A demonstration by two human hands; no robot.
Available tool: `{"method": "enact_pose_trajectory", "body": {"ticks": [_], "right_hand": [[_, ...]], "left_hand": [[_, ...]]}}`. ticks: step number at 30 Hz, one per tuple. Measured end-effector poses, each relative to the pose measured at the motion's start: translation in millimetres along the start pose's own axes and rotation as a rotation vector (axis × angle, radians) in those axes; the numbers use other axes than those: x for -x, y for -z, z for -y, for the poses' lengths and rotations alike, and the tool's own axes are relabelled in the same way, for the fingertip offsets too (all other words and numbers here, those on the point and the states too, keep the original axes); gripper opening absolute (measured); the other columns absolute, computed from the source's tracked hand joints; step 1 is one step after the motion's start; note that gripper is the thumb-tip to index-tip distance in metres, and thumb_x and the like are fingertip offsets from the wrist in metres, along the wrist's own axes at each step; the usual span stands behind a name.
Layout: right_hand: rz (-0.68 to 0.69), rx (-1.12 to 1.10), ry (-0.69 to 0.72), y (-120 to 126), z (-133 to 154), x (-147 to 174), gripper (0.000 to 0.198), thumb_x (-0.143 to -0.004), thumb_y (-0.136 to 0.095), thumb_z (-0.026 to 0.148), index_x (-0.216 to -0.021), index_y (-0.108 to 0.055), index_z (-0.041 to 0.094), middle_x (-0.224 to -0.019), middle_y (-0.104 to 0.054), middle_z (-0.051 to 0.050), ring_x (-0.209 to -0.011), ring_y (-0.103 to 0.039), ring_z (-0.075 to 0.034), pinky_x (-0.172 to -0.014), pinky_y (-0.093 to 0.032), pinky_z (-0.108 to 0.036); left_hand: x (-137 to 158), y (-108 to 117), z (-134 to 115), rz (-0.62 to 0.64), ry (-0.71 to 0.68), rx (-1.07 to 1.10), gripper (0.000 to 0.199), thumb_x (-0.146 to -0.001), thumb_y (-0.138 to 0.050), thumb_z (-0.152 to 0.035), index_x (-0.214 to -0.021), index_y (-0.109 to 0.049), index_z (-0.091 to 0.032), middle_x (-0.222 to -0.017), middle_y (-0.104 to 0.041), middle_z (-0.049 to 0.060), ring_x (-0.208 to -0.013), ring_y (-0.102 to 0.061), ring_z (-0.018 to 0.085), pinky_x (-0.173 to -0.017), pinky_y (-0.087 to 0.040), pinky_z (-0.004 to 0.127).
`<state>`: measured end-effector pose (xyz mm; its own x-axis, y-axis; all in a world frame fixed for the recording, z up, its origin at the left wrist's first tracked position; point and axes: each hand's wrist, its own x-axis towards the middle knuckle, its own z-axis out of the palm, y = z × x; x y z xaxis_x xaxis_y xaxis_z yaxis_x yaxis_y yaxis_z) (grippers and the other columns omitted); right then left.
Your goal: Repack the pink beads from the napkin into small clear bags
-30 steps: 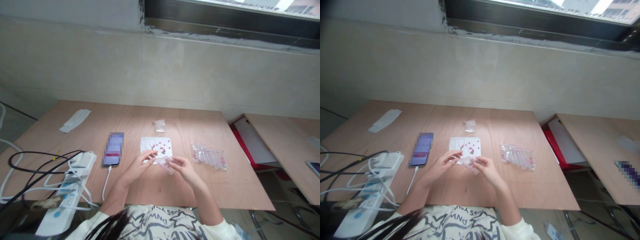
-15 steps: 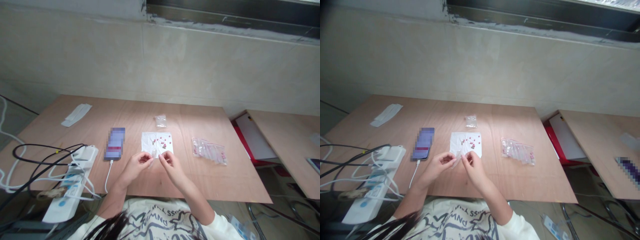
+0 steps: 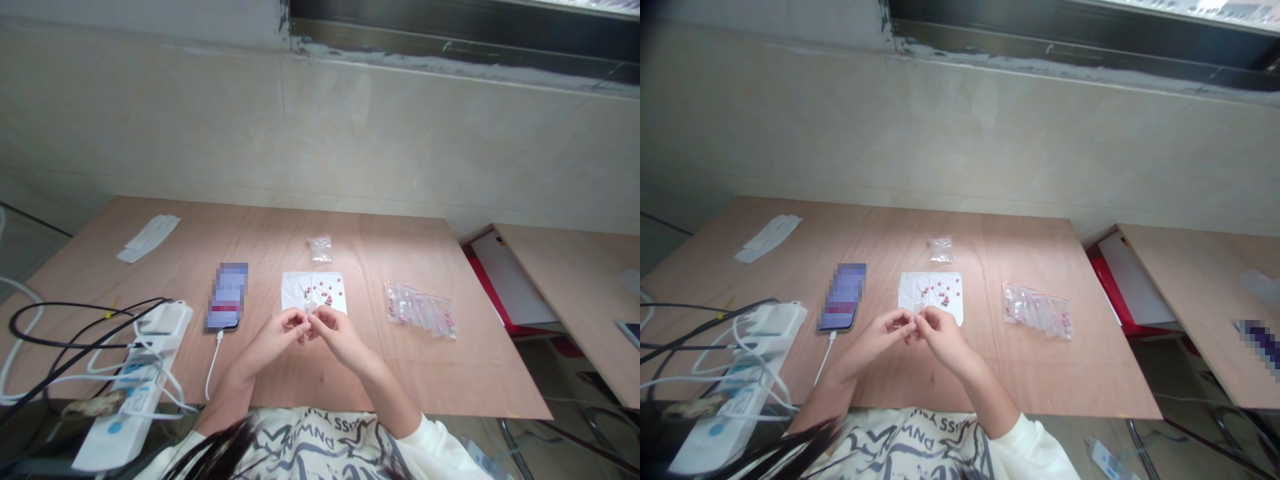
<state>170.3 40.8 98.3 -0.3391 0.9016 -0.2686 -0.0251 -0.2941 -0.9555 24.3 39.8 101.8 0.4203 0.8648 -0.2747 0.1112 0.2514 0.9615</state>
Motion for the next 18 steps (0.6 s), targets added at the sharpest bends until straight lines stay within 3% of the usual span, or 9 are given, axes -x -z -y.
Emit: {"method": "enact_pose_trajectory", "body": {"ticks": [3, 6, 12, 18], "right_hand": [[-0.001, -0.023, -0.007, 2.7, -5.8, 2.5, 0.031, -0.072, -0.052, 0.046, -0.062, -0.050, 0.016, -0.056, -0.054, 0.001, -0.056, -0.053, -0.012, -0.057, -0.040, -0.025], [0.082, -0.063, -0.040, 4.7, -12.8, 5.9, 0.032, -0.074, -0.051, 0.045, -0.061, -0.051, 0.016, -0.055, -0.055, 0.000, -0.055, -0.052, -0.012, -0.058, -0.040, -0.025], [0.148, -0.111, -0.055, 2.0, -14.6, 12.1, 0.029, -0.077, -0.046, 0.042, -0.062, -0.050, 0.017, -0.058, -0.054, 0.001, -0.057, -0.049, -0.011, -0.058, -0.038, -0.024], [0.149, -0.019, -0.059, 0.0, -9.1, 9.7, 0.020, -0.076, -0.046, 0.026, -0.058, -0.047, 0.017, -0.056, -0.049, 0.002, -0.057, -0.047, -0.010, -0.057, -0.036, -0.023]], "left_hand": [[1.1, -4.3, 3.5, 0.008, 0.012, 0.072, 0.017, -0.076, -0.051, -0.032, -0.077, -0.050, -0.015, -0.069, -0.055, 0.000, -0.062, -0.052, 0.011, -0.060, -0.043, 0.023], [5.3, -6.1, 5.8, 0.052, 0.016, 0.087, 0.016, -0.077, -0.050, -0.030, -0.080, -0.052, -0.014, -0.070, -0.058, 0.002, -0.065, -0.054, 0.012, -0.061, -0.044, 0.025], [13.1, -5.7, 8.6, 0.042, 0.035, -0.001, 0.023, -0.077, -0.048, -0.031, -0.064, -0.055, -0.014, -0.066, -0.058, 0.002, -0.067, -0.056, 0.014, -0.064, -0.045, 0.026], [11.6, -4.2, 14.4, -0.017, 0.072, 0.041, 0.021, -0.075, -0.050, -0.030, -0.062, -0.051, -0.014, -0.059, -0.056, -0.001, -0.060, -0.055, 0.011, -0.060, -0.044, 0.024]]}}
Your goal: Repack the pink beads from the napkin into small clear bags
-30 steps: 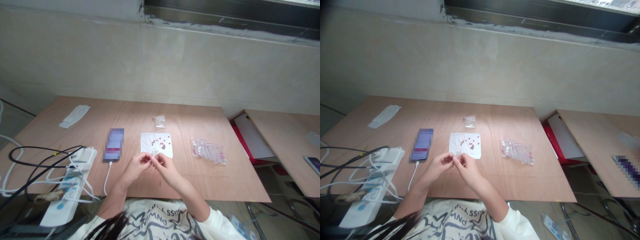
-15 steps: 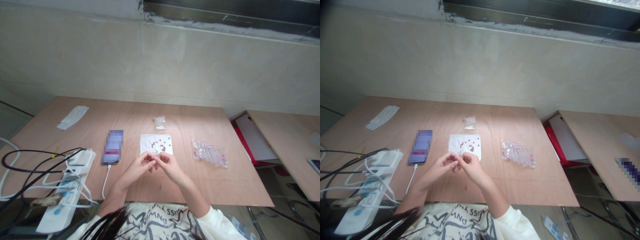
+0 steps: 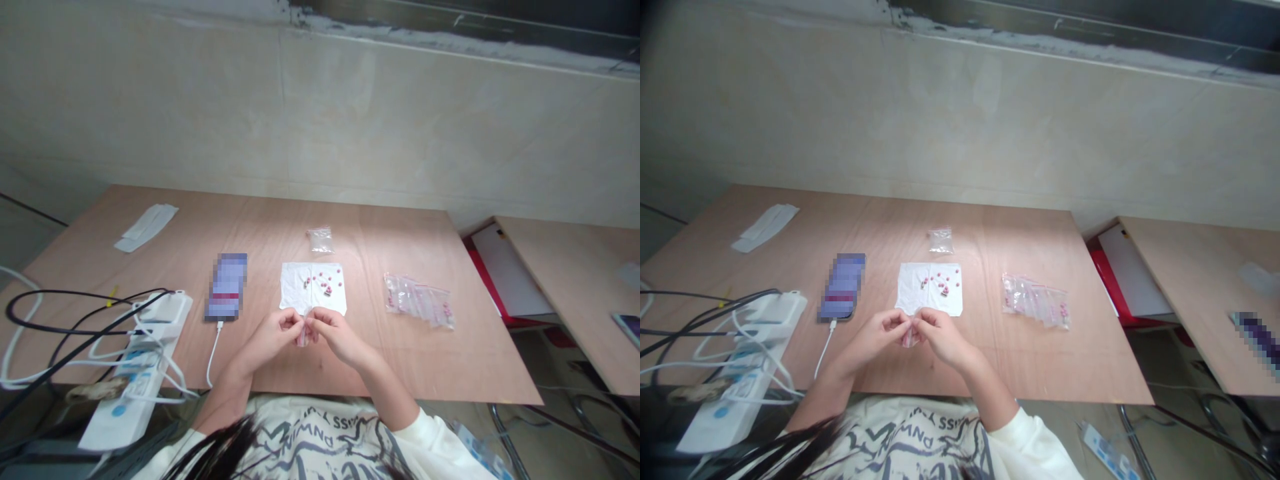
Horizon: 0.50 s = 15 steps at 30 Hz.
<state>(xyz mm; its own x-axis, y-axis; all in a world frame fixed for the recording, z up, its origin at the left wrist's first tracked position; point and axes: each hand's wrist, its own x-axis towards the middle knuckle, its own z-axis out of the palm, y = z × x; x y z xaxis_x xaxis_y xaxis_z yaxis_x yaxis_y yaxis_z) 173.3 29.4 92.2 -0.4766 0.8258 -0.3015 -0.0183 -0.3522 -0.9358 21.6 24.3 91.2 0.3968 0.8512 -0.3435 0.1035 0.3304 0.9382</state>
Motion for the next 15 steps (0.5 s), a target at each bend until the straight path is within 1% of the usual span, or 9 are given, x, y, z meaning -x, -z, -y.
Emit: {"method": "enact_pose_trajectory", "body": {"ticks": [3, 8, 11, 15], "right_hand": [[-0.039, 0.063, 0.023, 2.9, 1.0, -4.9, 0.019, -0.073, -0.044, 0.019, -0.054, -0.046, 0.017, -0.053, -0.046, 0.003, -0.054, -0.044, -0.009, -0.055, -0.034, -0.022], [0.001, 0.051, 0.021, 8.4, 3.0, -12.1, 0.018, -0.070, -0.041, 0.015, -0.053, -0.047, 0.016, -0.051, -0.045, 0.003, -0.052, -0.042, -0.009, -0.052, -0.032, -0.022], [-0.088, 0.086, -0.002, 6.4, 0.5, -12.6, 0.019, -0.066, -0.041, 0.013, -0.047, -0.042, 0.017, -0.045, -0.039, 0.005, -0.046, -0.036, -0.007, -0.047, -0.027, -0.021], [-0.233, 0.219, -0.036, 0.1, -4.1, -8.0, 0.021, -0.063, -0.041, 0.015, -0.043, -0.036, 0.017, -0.043, -0.032, 0.005, -0.043, -0.030, -0.006, -0.043, -0.021, -0.020]], "left_hand": [[-3.7, 3.3, -0.4, 0.020, 0.028, 0.058, 0.022, -0.076, -0.050, -0.032, -0.064, -0.050, -0.014, -0.059, -0.057, 0.000, -0.059, -0.055, 0.011, -0.057, -0.045, 0.024], [-10.3, 8.8, -2.1, 0.098, 0.038, 0.092, 0.023, -0.076, -0.049, -0.035, -0.068, -0.051, -0.013, -0.062, -0.058, 0.001, -0.061, -0.057, 0.012, -0.060, -0.046, 0.026], [-12.6, 8.2, -2.4, 0.088, 0.017, 0.046, 0.022, -0.076, -0.050, -0.034, -0.068, -0.052, -0.013, -0.061, -0.056, 0.000, -0.059, -0.055, 0.011, -0.058, -0.045, 0.025], [-10.7, 4.4, -3.9, -0.006, -0.019, -0.093, 0.020, -0.073, -0.051, -0.031, -0.063, -0.051, -0.014, -0.054, -0.048, -0.004, -0.049, -0.049, 0.008, -0.048, -0.041, 0.020]]}}
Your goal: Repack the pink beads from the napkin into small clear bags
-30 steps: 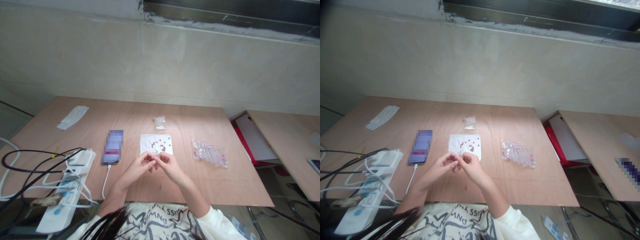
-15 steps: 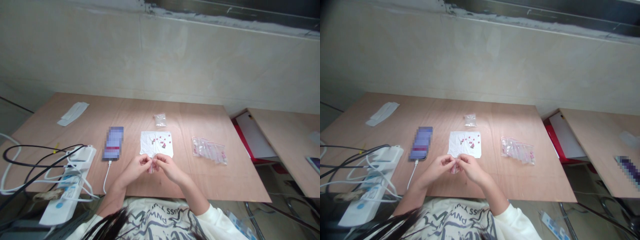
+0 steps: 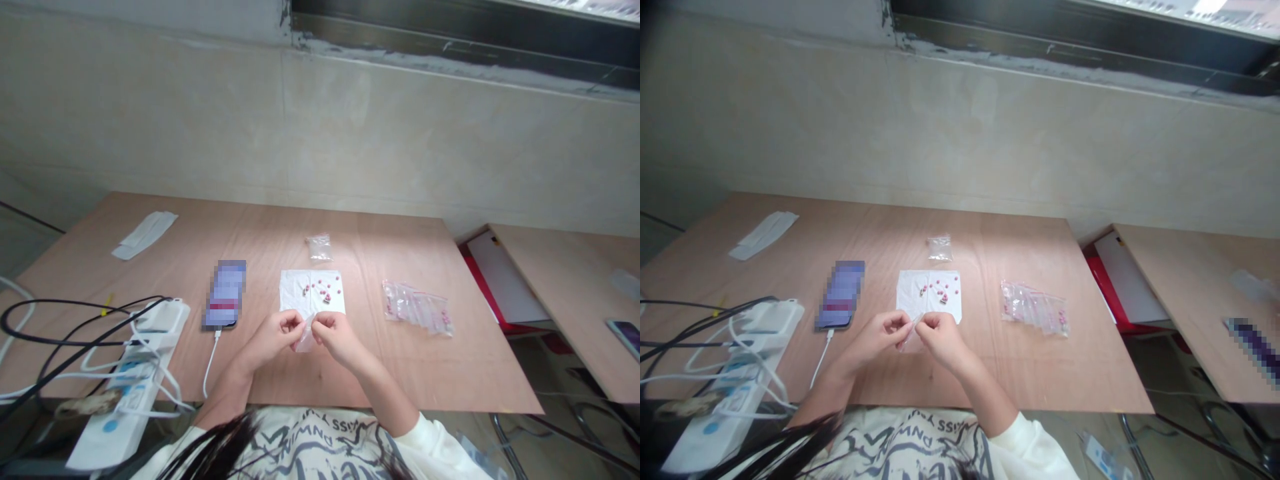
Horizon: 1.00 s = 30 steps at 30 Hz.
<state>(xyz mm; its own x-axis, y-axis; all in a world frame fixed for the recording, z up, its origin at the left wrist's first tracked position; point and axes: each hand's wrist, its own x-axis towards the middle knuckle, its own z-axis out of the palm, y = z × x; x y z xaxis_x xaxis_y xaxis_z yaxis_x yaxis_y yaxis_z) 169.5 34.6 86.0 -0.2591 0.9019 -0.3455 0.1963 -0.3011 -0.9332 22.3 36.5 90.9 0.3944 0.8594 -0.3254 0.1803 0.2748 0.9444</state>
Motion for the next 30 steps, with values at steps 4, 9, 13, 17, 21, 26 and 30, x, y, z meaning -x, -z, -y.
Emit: {"method": "enact_pose_trajectory", "body": {"ticks": [4, 9, 13, 17, 21, 26, 30], "right_hand": [[-0.142, 0.171, -0.010, -0.5, 1.8, 7.7, 0.024, -0.062, -0.045, 0.018, -0.043, -0.030, 0.018, -0.043, -0.024, 0.007, -0.044, -0.024, -0.006, -0.042, -0.016, -0.021], [-0.177, 0.281, -0.045, -0.1, 6.0, 11.8, 0.022, -0.061, -0.044, 0.017, -0.044, -0.030, 0.018, -0.043, -0.026, 0.007, -0.045, -0.026, -0.006, -0.043, -0.017, -0.020], [0.077, -0.002, -0.073, -4.7, 8.4, 11.7, 0.006, -0.065, -0.040, 0.019, -0.059, -0.042, 0.017, -0.053, -0.041, 0.004, -0.049, -0.038, -0.007, -0.046, -0.028, -0.020], [0.040, -0.030, -0.031, -9.1, 3.3, 4.1, 0.006, -0.063, -0.042, 0.019, -0.059, -0.045, 0.016, -0.055, -0.044, 0.003, -0.054, -0.042, -0.009, -0.052, -0.033, -0.021], [-0.238, 0.210, 0.013, -8.0, -9.3, -13.3, 0.006, -0.059, -0.044, 0.015, -0.057, -0.049, 0.016, -0.054, -0.048, 0.002, -0.055, -0.044, -0.011, -0.055, -0.034, -0.024], [-0.243, -0.104, 0.025, 1.1, -12.9, -28.4, 0.022, -0.054, -0.040, 0.011, -0.067, -0.057, 0.017, -0.066, -0.059, -0.001, -0.060, -0.052, -0.013, -0.057, -0.040, -0.026], [-0.096, -0.439, -0.115, 8.5, -5.8, -25.4, 0.016, -0.052, -0.046, 0.015, -0.065, -0.056, 0.015, -0.062, -0.062, -0.003, -0.050, -0.054, -0.013, -0.052, -0.042, -0.027]], "left_hand": [[6.5, -0.2, -3.4, -0.150, -0.008, -0.164, 0.018, -0.070, -0.051, -0.029, -0.059, -0.048, -0.015, -0.051, -0.046, -0.005, -0.045, -0.048, 0.008, -0.044, -0.038, 0.019], [14.3, -3.0, -10.7, -0.194, -0.066, -0.344, 0.016, -0.070, -0.047, -0.025, -0.057, -0.044, -0.016, -0.052, -0.044, -0.005, -0.046, -0.046, 0.008, -0.044, -0.035, 0.018], [16.5, -8.9, -18.7, -0.188, -0.106, -0.399, 0.014, -0.072, -0.043, -0.023, -0.060, -0.043, -0.017, -0.052, -0.041, -0.006, -0.047, -0.043, 0.007, -0.045, -0.034, 0.018], [14.6, -8.5, -24.6, -0.189, -0.126, -0.429, 0.012, -0.072, -0.042, -0.021, -0.061, -0.043, -0.017, -0.053, -0.038, -0.006, -0.048, -0.039, 0.007, -0.045, -0.031, 0.018], [9.1, -7.5, -28.0, -0.220, -0.166, -0.459, 0.014, -0.069, -0.044, -0.018, -0.056, -0.041, -0.016, -0.052, -0.035, -0.006, -0.049, -0.035, 0.007, -0.046, -0.029, 0.018], [3.0, -5.0, -25.1, -0.102, -0.124, -0.245, 0.020, -0.078, -0.040, -0.030, -0.070, -0.051, -0.016, -0.061, -0.046, -0.004, -0.051, -0.042, 0.008, -0.047, -0.033, 0.018], [0.1, 7.8, -5.6, -0.278, -0.021, -0.100, 0.029, -0.078, -0.043, -0.038, -0.100, -0.047, -0.019, -0.076, -0.052, -0.001, -0.054, -0.048, 0.009, -0.050, -0.039, 0.020]]}}
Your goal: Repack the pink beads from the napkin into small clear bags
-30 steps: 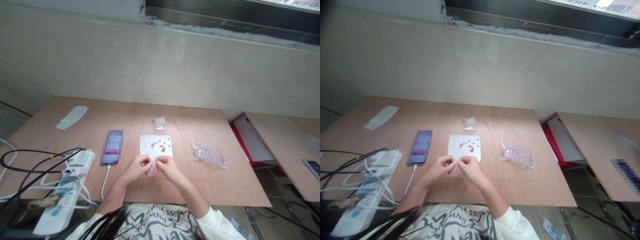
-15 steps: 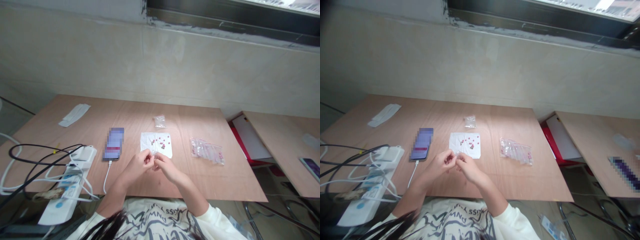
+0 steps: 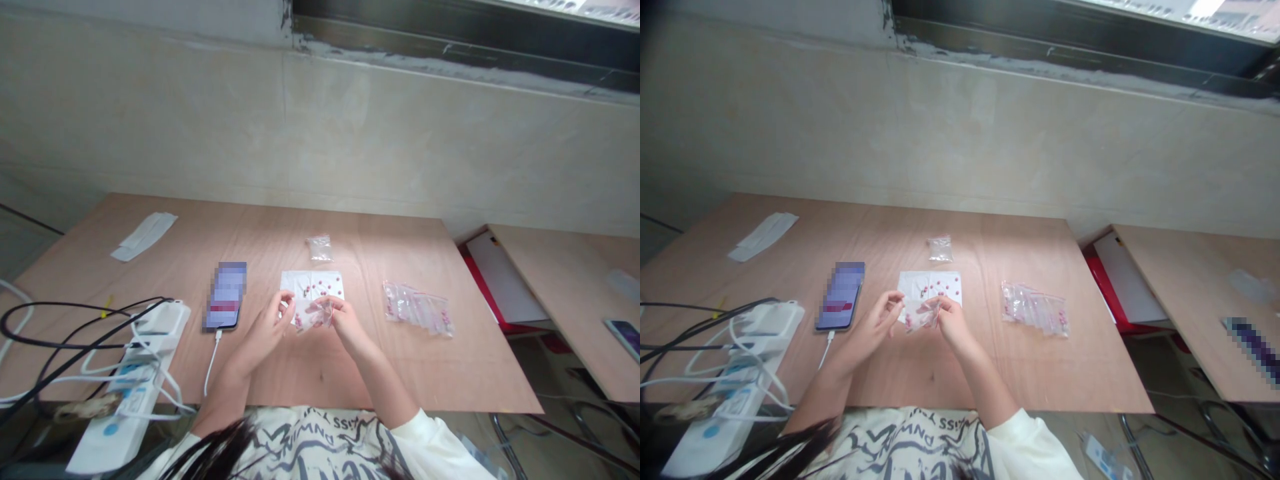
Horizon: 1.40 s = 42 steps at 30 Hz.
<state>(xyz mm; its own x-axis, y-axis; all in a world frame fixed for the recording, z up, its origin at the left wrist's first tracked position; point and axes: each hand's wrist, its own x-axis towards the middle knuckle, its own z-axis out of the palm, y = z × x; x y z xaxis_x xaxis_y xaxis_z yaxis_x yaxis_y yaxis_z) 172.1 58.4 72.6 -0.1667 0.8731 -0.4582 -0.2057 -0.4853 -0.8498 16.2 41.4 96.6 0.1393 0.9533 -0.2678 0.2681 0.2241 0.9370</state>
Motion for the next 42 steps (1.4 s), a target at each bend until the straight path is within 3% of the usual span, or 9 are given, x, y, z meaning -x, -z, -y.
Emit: {"method": "enact_pose_trajectory", "body": {"ticks": [3, 6, 12, 15, 18, 21, 25, 31, 42], "right_hand": [[0.095, -0.113, -0.073, -0.1, -0.5, 4.5, 0.019, -0.051, -0.050, 0.015, -0.068, -0.058, 0.014, -0.065, -0.064, -0.004, -0.055, -0.057, -0.015, -0.055, -0.043, -0.028], [0.079, -0.139, -0.102, -0.4, -9.1, 3.8, 0.022, -0.049, -0.051, 0.013, -0.069, -0.058, 0.015, -0.064, -0.064, -0.003, -0.058, -0.057, -0.015, -0.054, -0.043, -0.025], [-0.133, -0.010, -0.041, 7.5, -31.1, -8.6, 0.015, -0.046, -0.054, 0.009, -0.058, -0.049, 0.016, -0.051, -0.054, 0.004, -0.044, -0.049, -0.009, -0.044, -0.038, -0.020], [-0.193, -0.031, 0.017, 10.0, -38.6, -11.2, 0.019, -0.051, -0.060, 0.017, -0.063, -0.045, 0.017, -0.053, -0.051, 0.006, -0.045, -0.050, -0.009, -0.044, -0.041, -0.021], [-0.176, -0.027, 0.068, 8.6, -42.9, -9.9, 0.023, -0.062, -0.059, 0.035, -0.070, -0.044, 0.019, -0.063, -0.054, 0.003, -0.048, -0.053, -0.010, -0.040, -0.041, -0.021], [-0.076, 0.071, 0.068, 5.6, -45.6, -9.8, 0.028, -0.067, -0.055, 0.043, -0.078, -0.048, 0.018, -0.058, -0.054, 0.003, -0.041, -0.050, -0.009, -0.036, -0.037, -0.019], [-0.056, 0.125, 0.060, 5.3, -50.2, -16.7, 0.028, -0.065, -0.058, 0.043, -0.070, -0.050, 0.017, -0.045, -0.050, 0.005, -0.033, -0.043, -0.006, -0.034, -0.032, -0.018], [-0.060, 0.086, -0.016, 12.5, -54.6, -26.4, 0.034, -0.060, -0.061, 0.047, -0.068, -0.049, 0.017, -0.047, -0.052, 0.004, -0.033, -0.045, -0.007, -0.029, -0.030, -0.017], [0.003, 0.025, -0.046, 18.7, -51.0, -28.8, 0.034, -0.058, -0.063, 0.044, -0.068, -0.049, 0.015, -0.047, -0.053, 0.005, -0.032, -0.046, -0.006, -0.030, -0.035, -0.017]], "left_hand": [[-1.5, 3.8, 18.4, 0.149, 0.091, 0.118, 0.037, -0.078, -0.044, -0.042, -0.105, -0.046, -0.017, -0.079, -0.055, 0.002, -0.065, -0.053, 0.012, -0.057, -0.044, 0.023], [0.6, 1.7, 30.6, 0.266, 0.148, 0.229, 0.032, -0.077, -0.044, -0.043, -0.091, -0.050, -0.015, -0.070, -0.053, 0.000, -0.056, -0.052, 0.010, -0.049, -0.044, 0.021], [0.0, -0.9, 46.4, 0.100, 0.207, 0.300, 0.028, -0.070, -0.055, -0.039, -0.079, -0.049, -0.013, -0.060, -0.048, -0.004, -0.043, -0.046, 0.005, -0.037, -0.038, 0.016], [-5.8, -0.8, 54.8, 0.029, 0.188, 0.319, 0.028, -0.069, -0.056, -0.039, -0.079, -0.050, -0.013, -0.059, -0.050, -0.004, -0.043, -0.047, 0.005, -0.036, -0.038, 0.016], [-13.1, -1.1, 60.6, -0.052, 0.166, 0.324, 0.028, -0.068, -0.056, -0.040, -0.075, -0.049, -0.014, -0.057, -0.050, -0.004, -0.042, -0.047, 0.006, -0.035, -0.039, 0.016], [-19.4, -0.7, 62.1, -0.107, 0.162, 0.309, 0.029, -0.066, -0.057, -0.041, -0.074, -0.048, -0.014, -0.056, -0.050, -0.004, -0.042, -0.048, 0.007, -0.035, -0.041, 0.017], [-22.7, 2.6, 59.6, -0.065, 0.156, 0.309, 0.032, -0.068, -0.055, -0.044, -0.077, -0.050, -0.013, -0.059, -0.051, -0.003, -0.046, -0.051, 0.008, -0.040, -0.046, 0.020], [-22.9, 5.9, 59.2, 0.012, 0.209, 0.361, 0.040, -0.064, -0.060, -0.044, -0.089, -0.050, -0.013, -0.072, -0.058, 0.000, -0.055, -0.058, 0.011, -0.056, -0.052, 0.027], [-23.4, 3.5, 57.2, 0.015, 0.230, 0.384, 0.043, -0.062, -0.065, -0.036, -0.093, -0.047, -0.012, -0.073, -0.058, -0.001, -0.058, -0.060, 0.011, -0.060, -0.053, 0.029]]}}
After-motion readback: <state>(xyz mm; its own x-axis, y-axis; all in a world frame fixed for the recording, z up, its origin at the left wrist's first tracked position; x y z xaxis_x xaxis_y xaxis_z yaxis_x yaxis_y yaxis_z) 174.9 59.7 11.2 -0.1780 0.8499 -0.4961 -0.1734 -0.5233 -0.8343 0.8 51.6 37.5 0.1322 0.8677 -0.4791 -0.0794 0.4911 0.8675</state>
